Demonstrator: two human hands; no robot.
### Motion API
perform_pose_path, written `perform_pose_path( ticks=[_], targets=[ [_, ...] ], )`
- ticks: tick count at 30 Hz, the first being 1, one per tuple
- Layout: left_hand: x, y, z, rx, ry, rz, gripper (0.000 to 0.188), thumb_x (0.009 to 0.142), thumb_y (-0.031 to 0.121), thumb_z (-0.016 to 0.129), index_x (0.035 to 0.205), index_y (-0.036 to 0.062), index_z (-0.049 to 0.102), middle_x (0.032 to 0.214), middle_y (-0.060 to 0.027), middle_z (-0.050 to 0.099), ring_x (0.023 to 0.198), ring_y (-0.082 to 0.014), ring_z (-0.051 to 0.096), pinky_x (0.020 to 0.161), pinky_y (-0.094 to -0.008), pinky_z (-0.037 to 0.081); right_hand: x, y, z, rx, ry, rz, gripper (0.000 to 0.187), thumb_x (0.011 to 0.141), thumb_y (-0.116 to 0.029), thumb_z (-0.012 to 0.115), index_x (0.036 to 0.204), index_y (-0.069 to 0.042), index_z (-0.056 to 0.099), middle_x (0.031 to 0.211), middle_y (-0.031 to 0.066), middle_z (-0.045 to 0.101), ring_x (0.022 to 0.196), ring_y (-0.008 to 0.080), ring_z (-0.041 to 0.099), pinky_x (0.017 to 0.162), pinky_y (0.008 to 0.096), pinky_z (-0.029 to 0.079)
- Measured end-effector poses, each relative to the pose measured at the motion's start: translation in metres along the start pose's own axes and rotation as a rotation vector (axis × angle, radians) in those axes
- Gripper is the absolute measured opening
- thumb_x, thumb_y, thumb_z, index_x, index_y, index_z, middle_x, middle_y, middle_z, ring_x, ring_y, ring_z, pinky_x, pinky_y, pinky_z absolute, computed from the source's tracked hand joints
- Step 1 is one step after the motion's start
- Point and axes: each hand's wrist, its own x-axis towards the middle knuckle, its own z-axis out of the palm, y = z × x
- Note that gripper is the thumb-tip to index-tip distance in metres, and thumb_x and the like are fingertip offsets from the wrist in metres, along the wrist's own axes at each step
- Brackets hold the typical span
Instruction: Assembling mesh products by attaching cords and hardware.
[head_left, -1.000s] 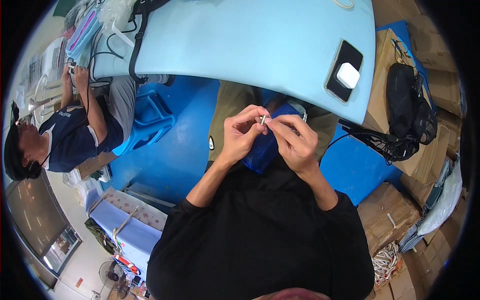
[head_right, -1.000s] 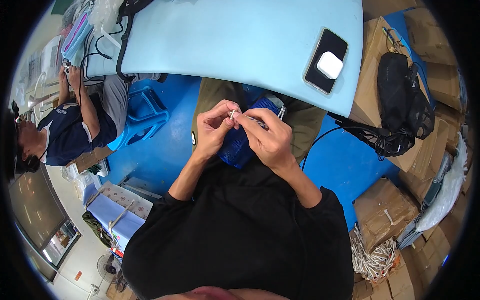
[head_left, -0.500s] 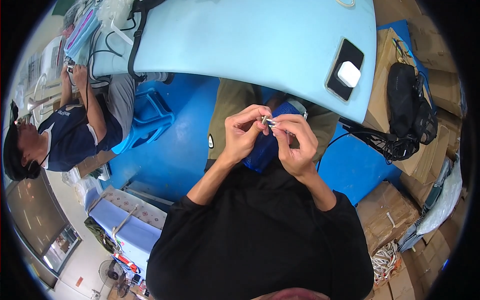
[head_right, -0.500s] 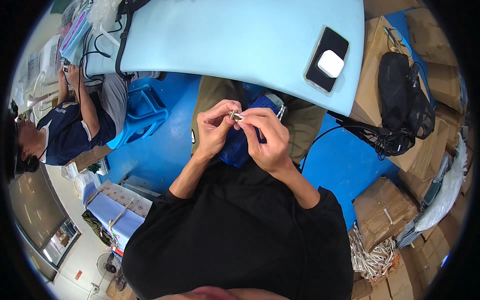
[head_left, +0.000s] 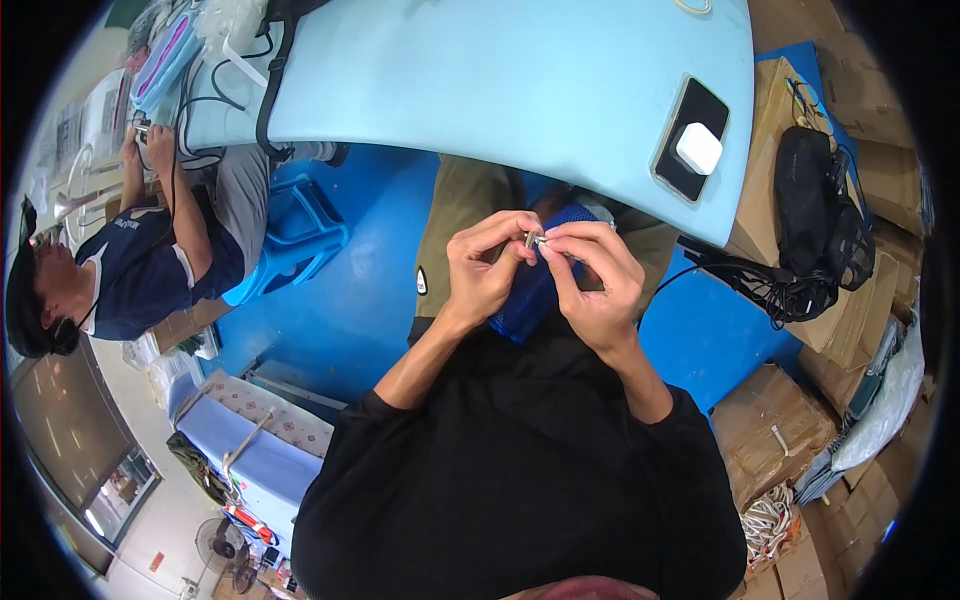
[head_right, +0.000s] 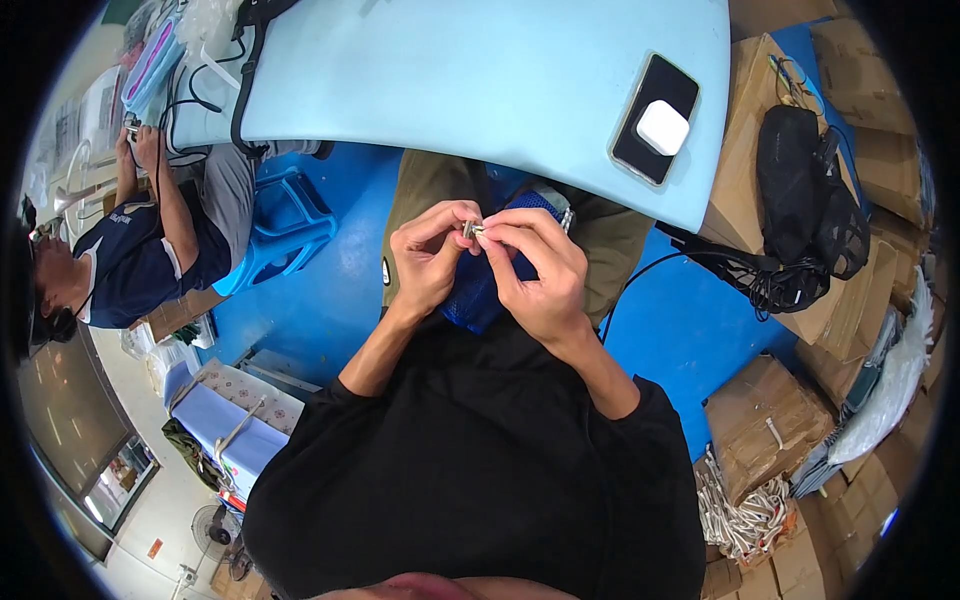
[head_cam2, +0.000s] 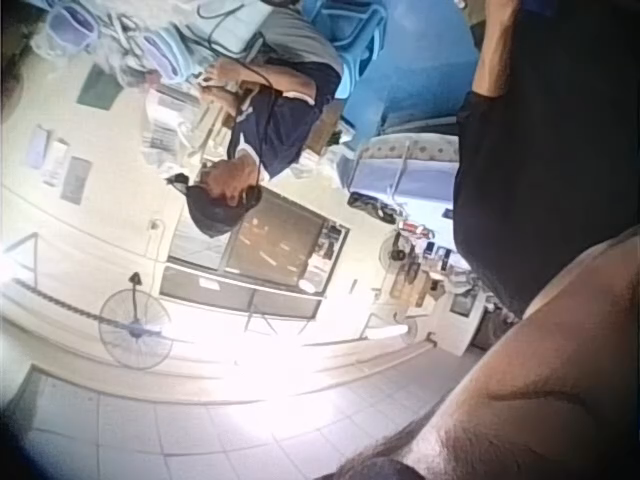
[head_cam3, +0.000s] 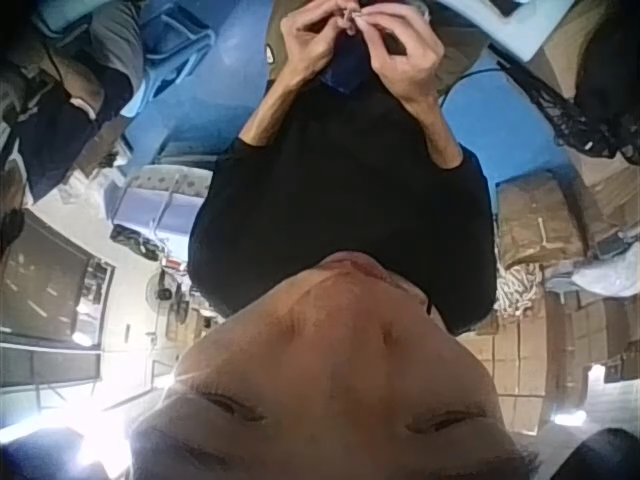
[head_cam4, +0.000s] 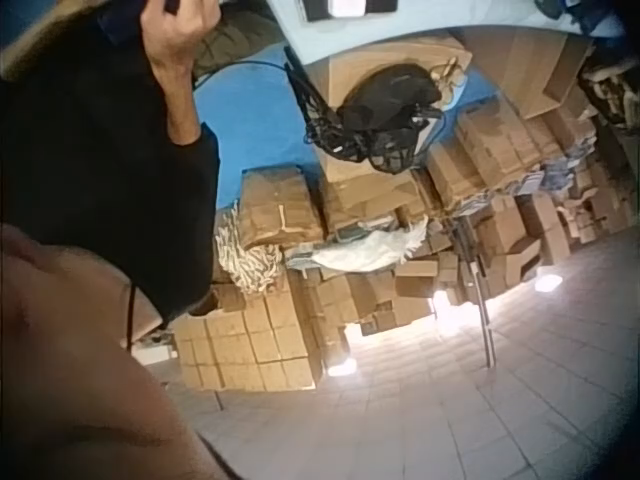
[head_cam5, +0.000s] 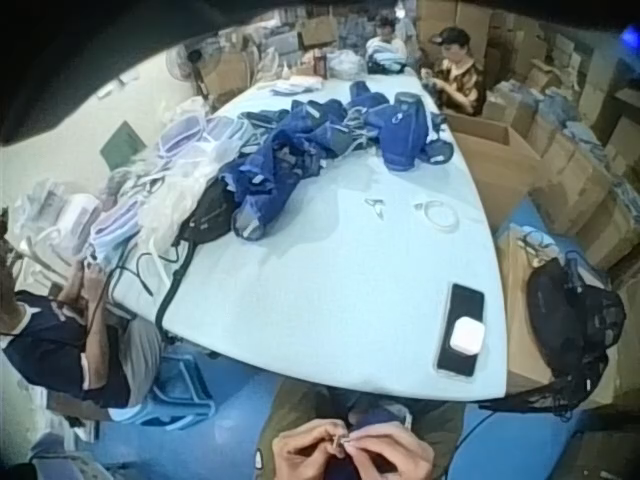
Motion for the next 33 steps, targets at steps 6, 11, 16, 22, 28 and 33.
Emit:
perform_pose_path(
  ticks=[6,11,16,22,28,33],
  targets=[
    [0.0031,0.0031,-0.0033,0.190,-0.030,0.078,0.010,0.095,-0.008,0.067,0.104,-0.0081,0.070,0.102,-0.0139,0.071,0.081,-0.0130,0.065,0.073,-0.0247,0.054,-0.0030,0.0044,0.0010,0.008,-0.021,-0.025,0.013,0.083,0.009,0.078,0.093,0.004,0.072,0.103,0.0118,0.070,0.074,0.0186,0.070,0.063,0.0281,0.056],
    [0.0021,0.0076,-0.0020,0.182,-0.020,0.051,0.011,0.093,-0.011,0.066,0.103,-0.0083,0.069,0.101,-0.0137,0.072,0.084,-0.0133,0.065,0.074,-0.0249,0.053,-0.0011,0.0028,-0.0016,0.000,-0.057,-0.018,0.012,0.084,0.009,0.077,0.095,0.004,0.072,0.105,0.0115,0.069,0.073,0.0187,0.070,0.065,0.0285,0.056],
    [0.0018,0.0067,-0.0017,0.184,-0.025,0.073,0.012,0.093,-0.012,0.065,0.103,-0.0085,0.069,0.101,-0.0137,0.072,0.083,-0.0133,0.065,0.074,-0.0250,0.053,-0.0020,0.0028,-0.0020,0.012,-0.084,0.003,0.013,0.085,0.008,0.076,0.097,0.004,0.073,0.104,0.0110,0.069,0.070,0.0183,0.069,0.063,0.0289,0.055],
    [0.0020,0.0062,-0.0026,0.170,-0.055,0.057,0.012,0.093,-0.012,0.064,0.102,-0.0086,0.070,0.100,-0.0136,0.071,0.081,-0.0124,0.064,0.072,-0.0244,0.054,-0.0035,0.0005,0.0001,-0.031,-0.047,0.013,0.013,0.084,0.008,0.076,0.097,0.004,0.073,0.103,0.0109,0.069,0.068,0.0184,0.067,0.061,0.0296,0.054],
    [0.0025,0.0054,-0.0024,0.180,-0.053,0.076,0.013,0.093,-0.012,0.064,0.103,-0.0081,0.071,0.099,-0.0130,0.072,0.077,-0.0113,0.064,0.070,-0.0237,0.055,-0.0046,-0.0003,0.0004,-0.112,-0.037,-0.023,0.015,0.083,0.008,0.077,0.097,0.003,0.072,0.102,0.0103,0.069,0.066,0.0195,0.067,0.058,0.0306,0.053],
    [0.0034,0.0094,-0.0020,0.208,-0.051,0.070,0.014,0.092,-0.013,0.063,0.102,-0.0081,0.071,0.100,-0.0126,0.072,0.076,-0.0106,0.064,0.070,-0.0234,0.055,-0.0029,-0.0022,-0.0009,-0.126,-0.081,-0.004,0.016,0.082,0.007,0.077,0.097,0.003,0.072,0.102,0.0087,0.069,0.066,0.0195,0.067,0.057,0.0308,0.052]
  ],
)
